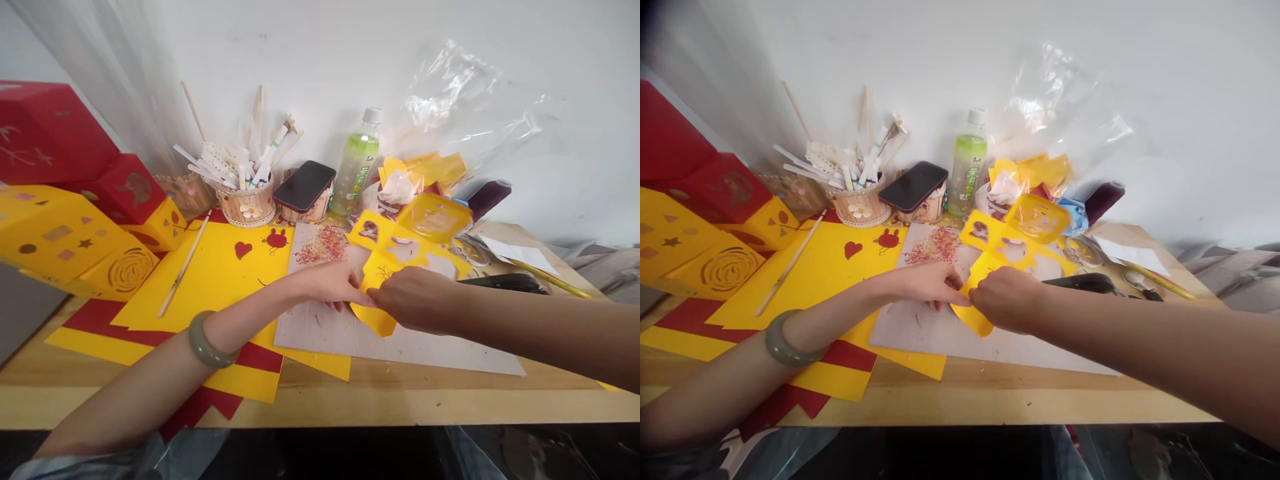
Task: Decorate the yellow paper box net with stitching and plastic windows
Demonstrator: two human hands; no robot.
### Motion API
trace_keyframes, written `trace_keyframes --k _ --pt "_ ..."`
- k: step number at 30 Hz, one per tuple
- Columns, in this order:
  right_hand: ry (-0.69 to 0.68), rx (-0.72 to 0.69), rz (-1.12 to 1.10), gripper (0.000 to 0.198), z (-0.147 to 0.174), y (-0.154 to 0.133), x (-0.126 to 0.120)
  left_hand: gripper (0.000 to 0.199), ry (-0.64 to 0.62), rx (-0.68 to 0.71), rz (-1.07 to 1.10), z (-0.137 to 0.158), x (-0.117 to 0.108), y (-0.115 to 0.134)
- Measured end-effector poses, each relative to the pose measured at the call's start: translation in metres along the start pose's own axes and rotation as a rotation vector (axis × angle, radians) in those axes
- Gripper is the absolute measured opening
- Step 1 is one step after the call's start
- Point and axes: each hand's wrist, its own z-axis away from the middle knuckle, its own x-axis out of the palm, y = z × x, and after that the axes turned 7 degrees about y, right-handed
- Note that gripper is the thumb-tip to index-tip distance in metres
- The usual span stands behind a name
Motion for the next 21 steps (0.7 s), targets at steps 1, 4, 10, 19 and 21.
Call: trace_keyframes --k 1,4,10,19,21 --pt "-0.035 -0.045 0.028 0.015 0.0 0.0 -0.001 0.02 -0.001 -0.028 0.031 -0.002 0.002 0.0" --pt "-0.098 -0.147 0.102 0.018 -0.002 0.002 -0.004 0.02 0.075 -0.09 0.031 -0.004 0.009 0.002" --pt "-0.145 -0.243 0.159 0.02 -0.006 0.003 -0.003 0.017 0.183 -0.038 -0.059 -0.007 0.015 0.003" --pt "-0.226 -0.053 0.017 0.021 -0.002 -0.005 -0.007 0.005 0.007 -0.017 -0.057 0.001 0.01 0.007" --pt "-0.257 0.011 -0.05 0.02 -0.002 -0.006 -0.008 0.006 -0.055 -0.025 -0.055 0.001 0.013 0.006"
